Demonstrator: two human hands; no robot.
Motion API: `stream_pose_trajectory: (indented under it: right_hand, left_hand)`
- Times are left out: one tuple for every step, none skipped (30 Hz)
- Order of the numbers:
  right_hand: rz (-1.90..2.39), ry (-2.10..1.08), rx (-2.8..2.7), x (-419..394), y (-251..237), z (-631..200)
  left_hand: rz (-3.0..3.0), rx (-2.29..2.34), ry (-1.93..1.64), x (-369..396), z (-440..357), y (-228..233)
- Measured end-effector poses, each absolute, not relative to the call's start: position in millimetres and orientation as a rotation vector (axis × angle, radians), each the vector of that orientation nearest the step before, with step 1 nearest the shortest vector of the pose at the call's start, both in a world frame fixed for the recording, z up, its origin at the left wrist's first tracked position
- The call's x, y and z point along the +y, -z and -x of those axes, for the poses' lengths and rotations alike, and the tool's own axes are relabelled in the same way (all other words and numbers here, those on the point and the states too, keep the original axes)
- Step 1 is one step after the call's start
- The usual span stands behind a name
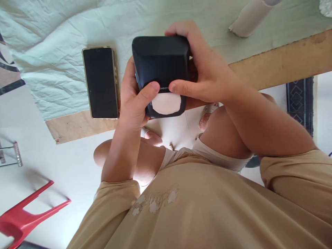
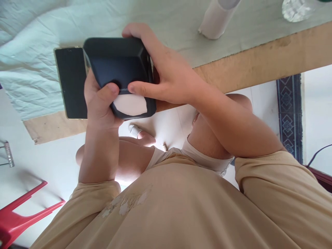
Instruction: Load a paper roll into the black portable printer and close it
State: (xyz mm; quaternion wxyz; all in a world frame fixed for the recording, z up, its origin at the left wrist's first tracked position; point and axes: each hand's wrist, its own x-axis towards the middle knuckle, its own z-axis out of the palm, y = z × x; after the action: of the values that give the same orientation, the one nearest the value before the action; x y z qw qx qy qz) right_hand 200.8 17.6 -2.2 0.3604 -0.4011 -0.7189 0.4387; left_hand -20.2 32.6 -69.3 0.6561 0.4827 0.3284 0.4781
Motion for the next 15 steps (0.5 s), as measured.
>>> stream_pose_trajectory:
  right_hand:
    - [1.037,-1.140,-1.847,17.1,2.1,-200.6]
    - [1.048,-1.144,-1.846,16.5,1.6,-200.5]
    - [1.060,-1.139,-1.846,15.9,0.8,-200.4]
    - [1.067,-1.124,-1.847,15.3,-0.2,-200.4]
    - [1.074,-1.108,-1.856,15.0,-1.1,-200.5]
    - [1.076,-1.082,-1.871,15.1,-1.7,-200.8]
    - [1.066,-1.052,-1.886,15.5,-2.1,-201.1]
    - [1.054,-1.029,-1.904,16.3,-2.0,-201.6]
    - [1.035,-1.003,-1.919,17.1,-1.6,-202.2]
    - [1.019,-0.982,-1.937,18.0,-0.9,-202.9]
    - [1.008,-0.976,-1.951,18.7,-0.1,-203.6]
    - [1.001,-0.979,-1.954,19.0,0.6,-204.4]
    - [1.000,-0.989,-1.956,18.9,1.2,-205.2]
    - [1.009,-1.012,-1.968,18.4,1.8,-206.0]
    - [1.019,-1.036,-1.965,17.7,2.2,-206.6]
  left_hand:
    - [-1.088,0.723,-1.094,30.8,19.8,66.4]
    - [-1.086,0.689,-1.101,28.2,19.4,61.9]
    - [-1.092,0.649,-1.097,25.0,18.8,55.7]
    - [-1.095,0.624,-1.097,21.2,18.0,48.0]
    - [-1.121,0.600,-1.066,17.2,17.0,39.2]
    - [-1.124,0.640,-1.042,13.3,15.8,30.1]
    - [-1.096,0.707,-1.050,9.9,14.7,21.3]
    - [-1.088,0.712,-1.045,7.2,13.6,13.7]
    - [-1.071,0.710,-1.051,5.3,12.8,7.7]
    - [-1.065,0.701,-1.059,4.2,12.4,3.4]
    - [-1.079,0.685,-1.061,3.7,12.3,0.8]
    - [-1.110,0.690,-1.062,3.5,12.5,-0.4]
    - [-1.155,0.711,-1.060,3.6,12.7,-0.8]
    - [-1.208,0.736,-1.055,3.7,12.8,-0.7]
    - [-1.260,0.757,-1.049,4.0,12.6,-0.3]
